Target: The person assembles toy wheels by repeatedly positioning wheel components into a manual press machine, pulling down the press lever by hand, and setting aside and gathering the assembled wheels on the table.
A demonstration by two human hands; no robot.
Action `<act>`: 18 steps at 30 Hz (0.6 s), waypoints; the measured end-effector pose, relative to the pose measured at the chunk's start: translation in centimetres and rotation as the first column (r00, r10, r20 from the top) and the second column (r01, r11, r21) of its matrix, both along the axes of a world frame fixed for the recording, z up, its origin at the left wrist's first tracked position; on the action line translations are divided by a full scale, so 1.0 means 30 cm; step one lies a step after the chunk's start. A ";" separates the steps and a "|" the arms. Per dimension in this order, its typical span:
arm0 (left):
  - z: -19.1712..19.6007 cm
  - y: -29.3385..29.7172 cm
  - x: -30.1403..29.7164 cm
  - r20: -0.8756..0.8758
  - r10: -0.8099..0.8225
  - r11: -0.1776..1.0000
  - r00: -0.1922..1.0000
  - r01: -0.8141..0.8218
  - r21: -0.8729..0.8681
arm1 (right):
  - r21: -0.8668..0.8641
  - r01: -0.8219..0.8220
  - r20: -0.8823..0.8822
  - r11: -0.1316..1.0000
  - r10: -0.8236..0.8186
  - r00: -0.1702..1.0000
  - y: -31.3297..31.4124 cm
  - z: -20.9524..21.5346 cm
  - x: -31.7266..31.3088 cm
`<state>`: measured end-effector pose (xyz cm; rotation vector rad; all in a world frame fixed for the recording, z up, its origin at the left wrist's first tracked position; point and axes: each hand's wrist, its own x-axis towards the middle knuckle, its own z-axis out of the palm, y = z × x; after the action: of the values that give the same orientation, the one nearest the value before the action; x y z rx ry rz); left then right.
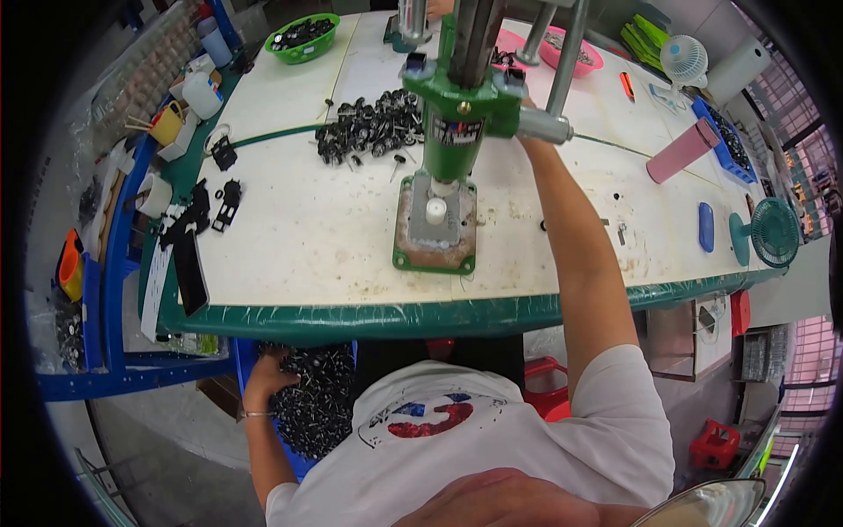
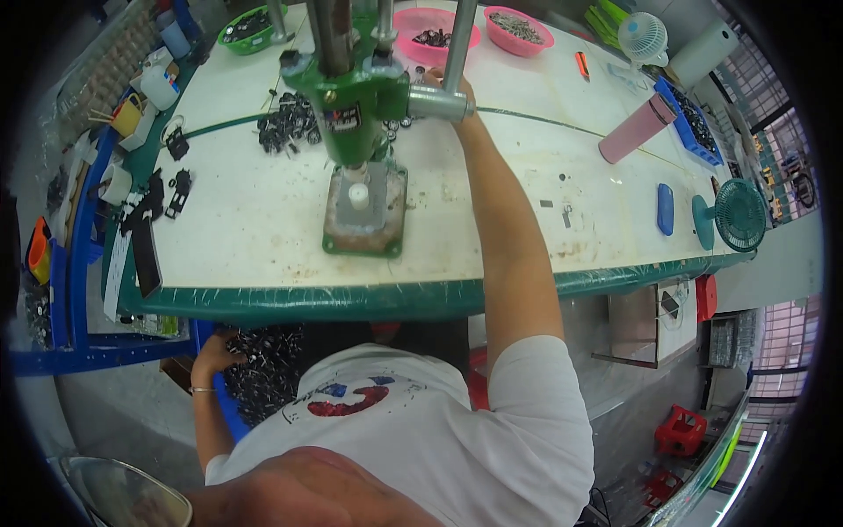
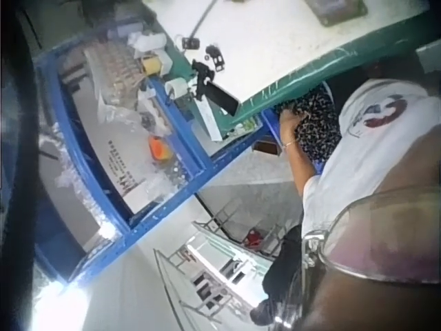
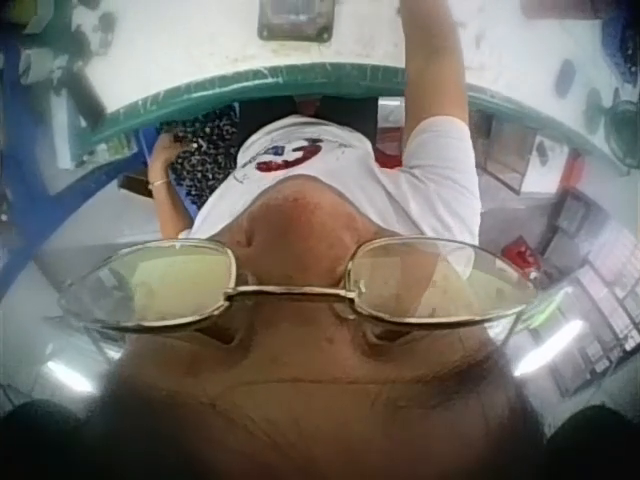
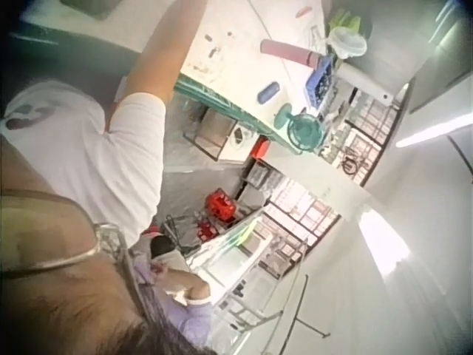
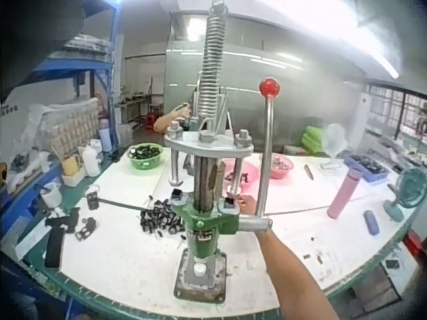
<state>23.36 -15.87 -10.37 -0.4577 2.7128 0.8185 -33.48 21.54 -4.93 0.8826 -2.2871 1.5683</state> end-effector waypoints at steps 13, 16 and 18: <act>0.498 0.106 -0.690 -0.304 0.265 0.860 0.915 -0.081 0.504 | 0.462 -0.042 -0.077 0.886 0.087 0.993 -0.091 0.039 0.020; 0.351 -0.040 -0.990 -0.568 0.274 0.905 0.776 -0.009 0.425 | 0.426 -0.142 -0.053 0.894 0.181 0.982 -0.113 0.034 0.089; 0.264 -0.087 -1.190 -0.669 0.216 0.958 0.711 -0.022 0.286 | 0.409 -0.170 -0.041 0.896 0.204 0.978 -0.178 0.046 0.100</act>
<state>-12.33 -18.48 -2.44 -0.3029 3.1780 1.6528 -30.47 16.19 -3.54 1.2758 -2.5759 1.1039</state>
